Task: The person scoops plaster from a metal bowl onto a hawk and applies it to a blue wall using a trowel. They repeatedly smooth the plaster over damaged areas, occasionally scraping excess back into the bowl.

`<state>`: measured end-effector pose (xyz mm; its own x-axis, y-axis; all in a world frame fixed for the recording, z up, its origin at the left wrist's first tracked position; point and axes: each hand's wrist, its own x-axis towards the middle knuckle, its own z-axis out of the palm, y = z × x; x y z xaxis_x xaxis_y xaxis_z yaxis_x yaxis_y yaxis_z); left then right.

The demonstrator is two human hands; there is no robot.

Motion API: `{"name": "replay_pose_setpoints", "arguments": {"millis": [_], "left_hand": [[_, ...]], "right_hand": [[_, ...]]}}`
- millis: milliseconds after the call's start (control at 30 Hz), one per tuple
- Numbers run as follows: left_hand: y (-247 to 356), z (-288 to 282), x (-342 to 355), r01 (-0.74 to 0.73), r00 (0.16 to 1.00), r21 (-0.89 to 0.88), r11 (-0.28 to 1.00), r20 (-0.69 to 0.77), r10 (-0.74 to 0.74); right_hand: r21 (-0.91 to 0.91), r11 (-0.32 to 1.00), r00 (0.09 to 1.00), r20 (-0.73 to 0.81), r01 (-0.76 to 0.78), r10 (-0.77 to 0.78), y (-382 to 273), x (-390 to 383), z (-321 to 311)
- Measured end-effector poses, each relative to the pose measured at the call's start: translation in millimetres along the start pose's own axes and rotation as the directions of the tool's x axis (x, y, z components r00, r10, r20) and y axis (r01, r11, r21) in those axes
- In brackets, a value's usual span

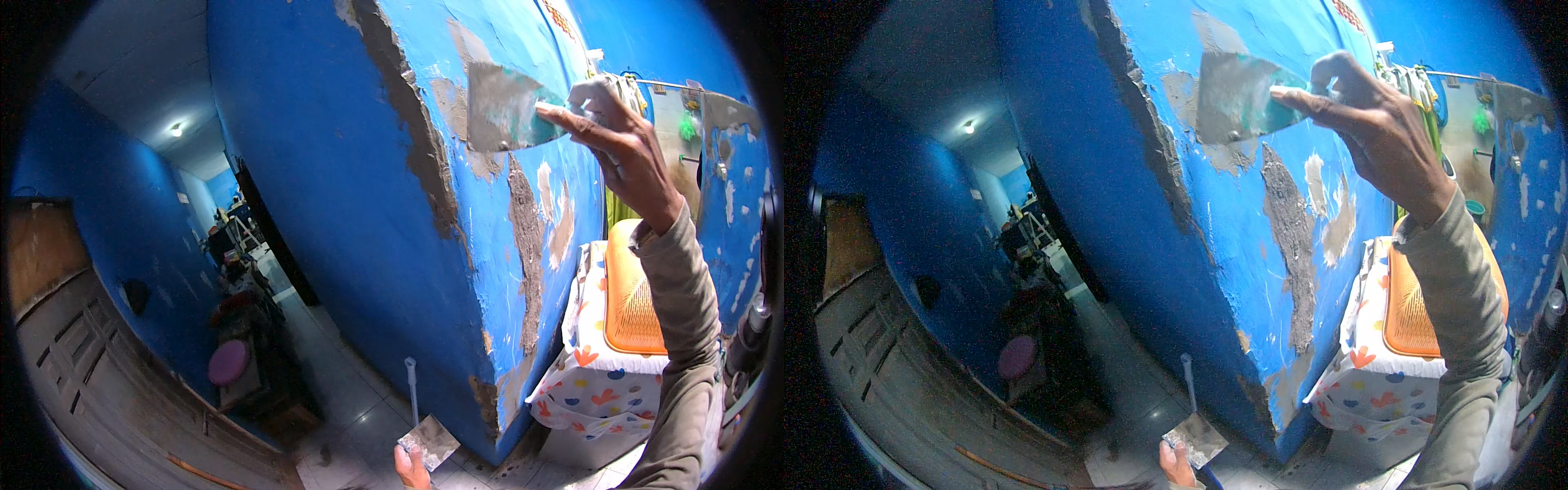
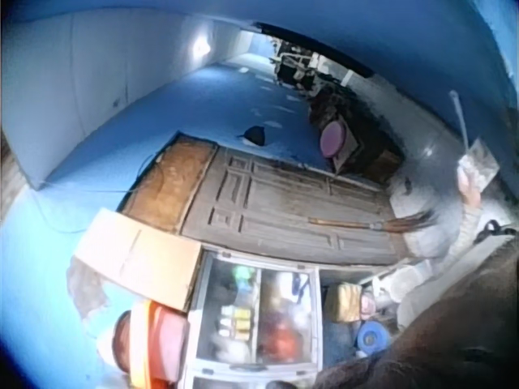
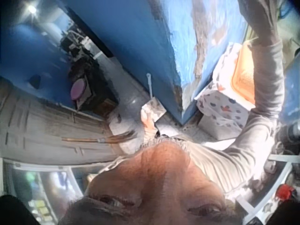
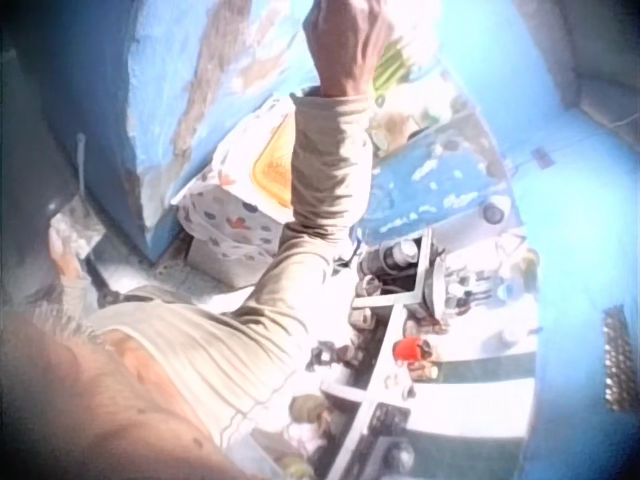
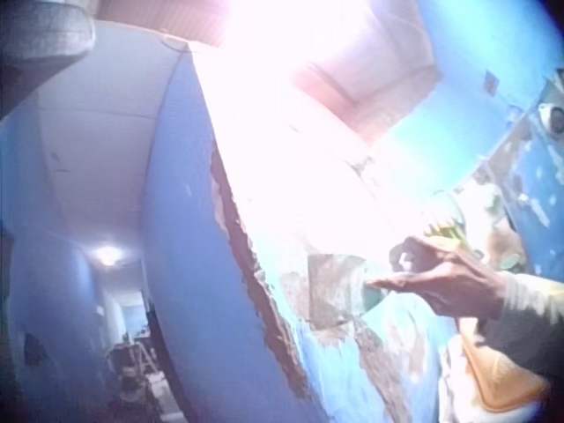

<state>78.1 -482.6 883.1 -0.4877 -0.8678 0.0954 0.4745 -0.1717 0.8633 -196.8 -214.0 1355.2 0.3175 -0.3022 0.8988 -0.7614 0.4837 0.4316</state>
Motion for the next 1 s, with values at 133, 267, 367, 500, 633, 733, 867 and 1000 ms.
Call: {"name": "replay_pose_setpoints", "arguments": {"millis": [133,267,367,500,633,733,867,1000], "left_hand": [[4,1,-1,-0.106,0.994,0.165,0.981,0.023,0.103],[24,23,-13,-0.263,0.965,0.427,0.865,0.113,0.238],[22,23,-8,-0.168,0.985,0.315,0.934,0.078,0.151],[33,29,-13,-0.149,0.984,0.339,0.929,0.14,0.107],[18,19,-5,-0.256,0.965,0.375,0.891,0.161,0.209],[13,13,-11,-0.173,0.984,0.336,0.926,0.103,0.147],[3,7,5,-0.239,0.961,0.356,0.903,0.223,0.166],[5,12,7,-0.222,0.961,0.315,0.923,0.232,0.153]], "right_hand": [[-0.106,0.988,0.992,-0.048,0.109,-0.114,-6,29,-10],[-0.101,0.98,0.984,0.062,0.174,-0.169,9,44,-10],[-0.052,0.963,0.959,-0.094,0.264,-0.268,15,56,5],[-0.058,0.978,0.978,-0.051,0.199,-0.202,12,54,10],[-0.055,0.99,0.992,0.021,0.129,-0.128,14,44,2],[0.014,0.995,0.995,0.016,0.099,-0.099,17,45,0],[0.02,0.992,0.991,0.048,0.126,-0.127,26,67,-5],[0.061,0.986,0.988,0.009,0.153,-0.154,33,70,8]]}}
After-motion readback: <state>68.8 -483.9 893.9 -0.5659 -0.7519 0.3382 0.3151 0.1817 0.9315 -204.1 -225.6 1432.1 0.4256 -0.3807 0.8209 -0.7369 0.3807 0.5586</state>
